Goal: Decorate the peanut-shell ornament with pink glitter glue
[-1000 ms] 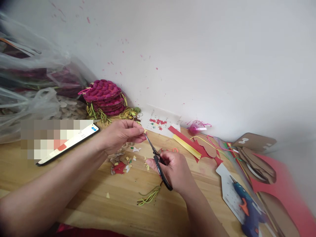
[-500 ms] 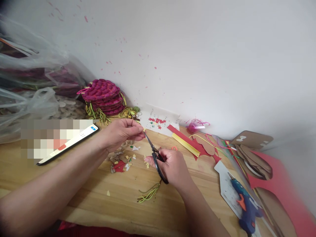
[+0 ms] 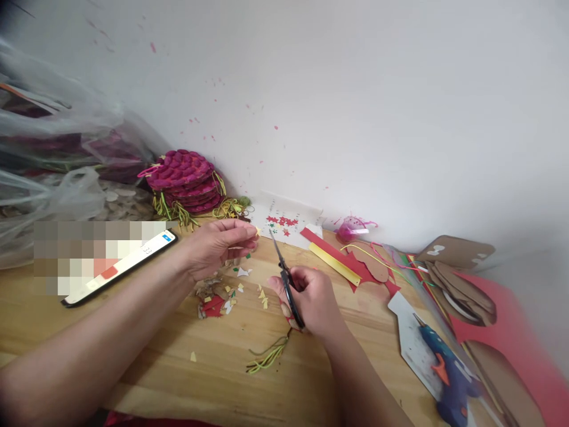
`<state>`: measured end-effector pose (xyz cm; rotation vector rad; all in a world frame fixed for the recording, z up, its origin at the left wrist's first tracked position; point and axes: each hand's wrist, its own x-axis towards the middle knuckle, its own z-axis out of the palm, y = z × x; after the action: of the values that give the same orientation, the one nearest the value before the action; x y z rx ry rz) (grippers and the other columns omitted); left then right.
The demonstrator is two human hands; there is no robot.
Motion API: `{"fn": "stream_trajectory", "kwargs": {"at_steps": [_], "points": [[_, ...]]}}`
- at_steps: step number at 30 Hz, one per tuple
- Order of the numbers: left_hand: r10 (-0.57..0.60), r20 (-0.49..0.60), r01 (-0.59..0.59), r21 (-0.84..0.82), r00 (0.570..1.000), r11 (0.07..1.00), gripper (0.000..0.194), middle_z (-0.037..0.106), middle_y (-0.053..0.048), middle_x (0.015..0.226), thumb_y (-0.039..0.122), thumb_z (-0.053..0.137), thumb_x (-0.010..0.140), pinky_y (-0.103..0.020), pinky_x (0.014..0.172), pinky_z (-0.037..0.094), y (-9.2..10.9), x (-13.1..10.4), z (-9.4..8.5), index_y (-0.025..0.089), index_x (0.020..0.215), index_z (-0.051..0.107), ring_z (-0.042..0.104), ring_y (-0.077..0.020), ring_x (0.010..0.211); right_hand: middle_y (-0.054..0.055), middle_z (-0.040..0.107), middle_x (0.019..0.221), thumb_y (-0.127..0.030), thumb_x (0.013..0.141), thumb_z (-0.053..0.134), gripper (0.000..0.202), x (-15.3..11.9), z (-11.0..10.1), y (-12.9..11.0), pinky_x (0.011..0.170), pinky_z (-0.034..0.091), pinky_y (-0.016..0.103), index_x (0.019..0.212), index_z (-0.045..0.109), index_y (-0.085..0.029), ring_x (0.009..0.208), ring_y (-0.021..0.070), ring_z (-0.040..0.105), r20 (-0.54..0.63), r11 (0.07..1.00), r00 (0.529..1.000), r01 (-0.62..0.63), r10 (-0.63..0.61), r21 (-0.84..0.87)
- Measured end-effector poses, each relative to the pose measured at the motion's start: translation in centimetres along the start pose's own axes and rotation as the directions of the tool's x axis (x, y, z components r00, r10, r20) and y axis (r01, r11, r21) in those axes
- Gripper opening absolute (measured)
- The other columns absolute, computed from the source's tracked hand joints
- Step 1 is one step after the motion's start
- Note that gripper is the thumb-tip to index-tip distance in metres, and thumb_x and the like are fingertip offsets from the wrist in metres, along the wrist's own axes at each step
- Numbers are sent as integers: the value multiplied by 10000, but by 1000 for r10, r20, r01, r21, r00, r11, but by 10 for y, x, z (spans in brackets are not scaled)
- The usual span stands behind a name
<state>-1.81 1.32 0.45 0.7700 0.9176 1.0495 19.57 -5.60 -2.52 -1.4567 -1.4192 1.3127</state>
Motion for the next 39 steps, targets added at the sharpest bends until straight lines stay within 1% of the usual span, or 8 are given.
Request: {"fn": "stream_trajectory", "kwargs": {"at_steps": [2,5,11,15,24,32,35,39], "points": [[-7,19,7,5,1000,1000,429,699,-14,736,382,994,504,-202,613,495,-3,-3,3,143,748,734,626,-91,653,-49,558,496,-550,742,823,417,1,2,-2,329,370,235,767,595,-201,346,99,449,-8,985,999,-47,49,167],[-9,59,8,19,998,1000,389,634,20,681,372,979,534,-199,575,453,-10,-7,10,152,720,718,546,-71,599,-56,566,495,-503,686,881,423,3,5,-7,326,405,226,817,618,-199,355,101,475,-75,960,995,-38,61,276],[14,114,-25,96,993,995,329,636,22,691,393,938,609,-223,612,452,-29,-16,24,169,734,731,531,-83,621,-51,609,549,-453,660,900,385,2,7,-9,303,345,191,817,667,-190,345,69,463,-94,931,995,-2,39,364],[78,131,-99,163,988,982,347,679,-1,726,429,931,616,-223,615,458,-35,-21,30,167,759,755,542,-92,638,-70,551,469,-480,694,865,359,1,9,-9,296,305,188,786,667,-195,341,78,449,-52,899,998,-17,44,437],[102,124,-134,280,987,951,334,712,-29,774,451,887,683,-235,636,497,-37,-23,31,170,790,742,595,-121,675,-91,533,435,-408,698,837,314,0,14,-13,296,284,180,823,637,-200,318,76,441,-137,896,988,-6,75,444],[97,131,-135,327,987,935,277,715,-13,772,413,875,714,-227,640,494,-39,-20,26,184,794,742,594,-107,662,-100,529,447,-410,697,831,306,-1,14,-15,261,277,193,810,626,-213,291,75,403,-147,887,986,-6,84,462],[85,129,-122,312,988,942,263,714,-10,761,396,877,716,-219,633,481,-39,-21,26,181,793,746,585,-99,652,-96,526,441,-416,704,819,295,0,15,-14,264,287,195,807,636,-209,289,73,403,-164,892,983,2,81,452],[21,127,-45,189,992,981,270,717,-18,741,375,902,684,-217,638,479,-39,-23,31,171,759,743,595,-99,661,-68,595,521,-396,702,801,275,0,16,-14,288,288,186,811,637,-203,335,67,441,-179,880,981,19,75,474]]}}
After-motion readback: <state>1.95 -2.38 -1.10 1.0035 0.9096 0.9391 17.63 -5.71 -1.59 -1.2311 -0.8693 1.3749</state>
